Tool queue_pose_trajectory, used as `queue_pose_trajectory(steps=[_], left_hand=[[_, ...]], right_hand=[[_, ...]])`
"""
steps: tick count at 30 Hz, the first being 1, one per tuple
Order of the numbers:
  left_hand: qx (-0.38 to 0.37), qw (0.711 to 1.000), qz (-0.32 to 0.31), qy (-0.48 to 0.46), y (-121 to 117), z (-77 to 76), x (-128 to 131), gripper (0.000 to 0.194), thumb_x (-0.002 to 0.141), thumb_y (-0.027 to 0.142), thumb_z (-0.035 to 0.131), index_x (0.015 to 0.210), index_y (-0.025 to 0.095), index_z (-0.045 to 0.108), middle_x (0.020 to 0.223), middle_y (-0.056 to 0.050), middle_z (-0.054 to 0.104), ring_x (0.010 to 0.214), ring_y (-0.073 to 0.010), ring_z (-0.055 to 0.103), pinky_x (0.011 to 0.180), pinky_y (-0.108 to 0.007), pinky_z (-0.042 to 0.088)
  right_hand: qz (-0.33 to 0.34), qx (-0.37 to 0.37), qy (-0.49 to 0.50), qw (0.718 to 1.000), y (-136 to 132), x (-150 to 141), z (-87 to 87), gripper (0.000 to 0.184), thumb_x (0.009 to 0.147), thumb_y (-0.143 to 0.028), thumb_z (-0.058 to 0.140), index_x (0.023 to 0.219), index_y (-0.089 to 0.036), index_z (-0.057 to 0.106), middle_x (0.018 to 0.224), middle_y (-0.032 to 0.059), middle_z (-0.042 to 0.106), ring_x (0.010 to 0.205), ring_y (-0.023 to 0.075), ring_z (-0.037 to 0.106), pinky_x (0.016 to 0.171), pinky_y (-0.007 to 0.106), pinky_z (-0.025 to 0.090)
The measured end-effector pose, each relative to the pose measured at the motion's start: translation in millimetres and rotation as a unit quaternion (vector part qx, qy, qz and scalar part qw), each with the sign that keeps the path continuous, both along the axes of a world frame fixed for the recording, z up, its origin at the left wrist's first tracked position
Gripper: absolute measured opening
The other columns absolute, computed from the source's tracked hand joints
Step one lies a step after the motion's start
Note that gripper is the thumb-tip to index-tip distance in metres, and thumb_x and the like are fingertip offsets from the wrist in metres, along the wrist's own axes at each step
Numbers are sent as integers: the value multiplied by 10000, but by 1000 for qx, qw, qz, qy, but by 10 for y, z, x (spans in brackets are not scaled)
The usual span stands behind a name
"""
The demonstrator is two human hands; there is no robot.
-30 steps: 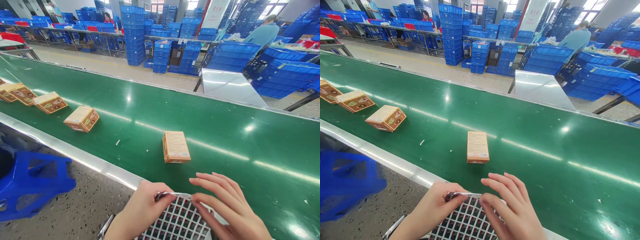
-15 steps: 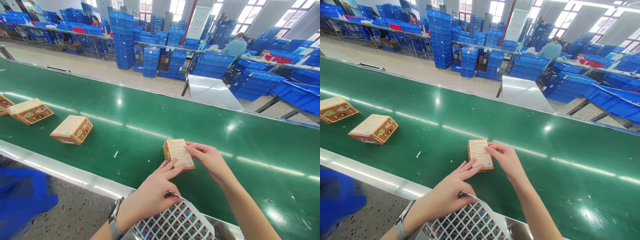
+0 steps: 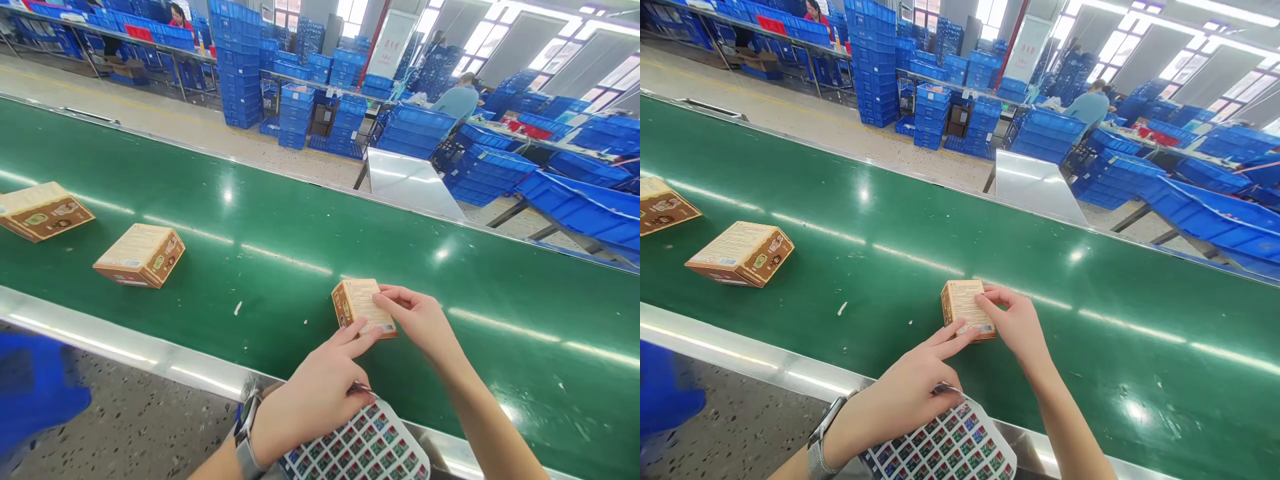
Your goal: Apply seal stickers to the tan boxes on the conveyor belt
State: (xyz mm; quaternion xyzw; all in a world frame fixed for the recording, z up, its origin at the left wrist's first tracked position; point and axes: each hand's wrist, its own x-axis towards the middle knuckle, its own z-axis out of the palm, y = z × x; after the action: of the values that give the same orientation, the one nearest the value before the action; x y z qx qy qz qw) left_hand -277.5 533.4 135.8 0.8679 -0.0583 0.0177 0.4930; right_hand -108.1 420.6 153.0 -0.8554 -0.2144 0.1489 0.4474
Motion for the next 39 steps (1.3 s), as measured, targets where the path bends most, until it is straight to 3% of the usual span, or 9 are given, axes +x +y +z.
queue_pose_trajectory(steps=[6,12,16,20,26,28,33,39], left_hand=[[18,1000,-5,-10,-92,-33,79,134,864,133,692,831,162,819,1623,-32,318,1525,-330,267,1243,-461,334],[32,999,-19,-23,-164,-69,161,125,857,141,699,820,133,819,1627,-79,306,1525,-327,267,1251,-437,318],[27,999,-26,-32,-214,-112,221,147,832,93,688,769,138,813,1619,-58,345,1530,-326,259,1254,-438,317],[28,998,-40,-39,-258,-128,283,145,851,131,690,772,142,812,1606,-62,388,1532,-325,254,1252,-438,322],[23,997,-51,-44,-318,-100,350,173,839,111,679,734,166,805,1612,-26,384,1517,-326,296,1256,-436,315],[29,997,-57,-48,-344,-86,377,178,841,106,667,744,153,809,1616,-37,377,1516,-336,296,1257,-438,314],[73,994,-69,-46,-424,-17,460,183,851,93,637,795,102,811,1610,-114,375,1518,-357,278,1250,-448,331],[102,989,-102,-26,-499,81,546,187,869,99,617,836,60,797,1617,-146,358,1516,-372,269,1262,-427,313]], right_hand=[[-21,-50,-126,991,-37,-151,-5,362,764,-552,529,694,-225,667,1054,125,733,667,240,666,596,390,544],[-48,-112,-270,955,-132,-181,-66,351,844,-551,478,784,-227,598,1192,182,644,994,354,616,700,440,507],[-101,-134,-319,933,-244,-60,-148,477,881,-654,430,904,-210,604,1153,170,640,914,328,634,625,388,475],[-130,-111,-293,941,-333,7,-181,523,845,-717,447,842,-221,612,1000,118,672,719,275,635,542,354,424],[-134,-27,-241,961,-469,53,-137,462,813,-656,519,838,-212,645,1109,160,689,915,298,657,744,432,531],[-116,-15,-194,974,-528,122,-135,437,792,-630,540,797,-214,673,1056,149,724,885,287,680,729,411,551],[-66,-28,-93,993,-646,315,-157,415,706,-606,608,763,-210,719,886,116,767,756,281,707,604,357,546],[-58,-46,-82,994,-763,405,-143,430,723,-605,611,783,-196,729,833,106,769,745,278,706,584,343,535]])
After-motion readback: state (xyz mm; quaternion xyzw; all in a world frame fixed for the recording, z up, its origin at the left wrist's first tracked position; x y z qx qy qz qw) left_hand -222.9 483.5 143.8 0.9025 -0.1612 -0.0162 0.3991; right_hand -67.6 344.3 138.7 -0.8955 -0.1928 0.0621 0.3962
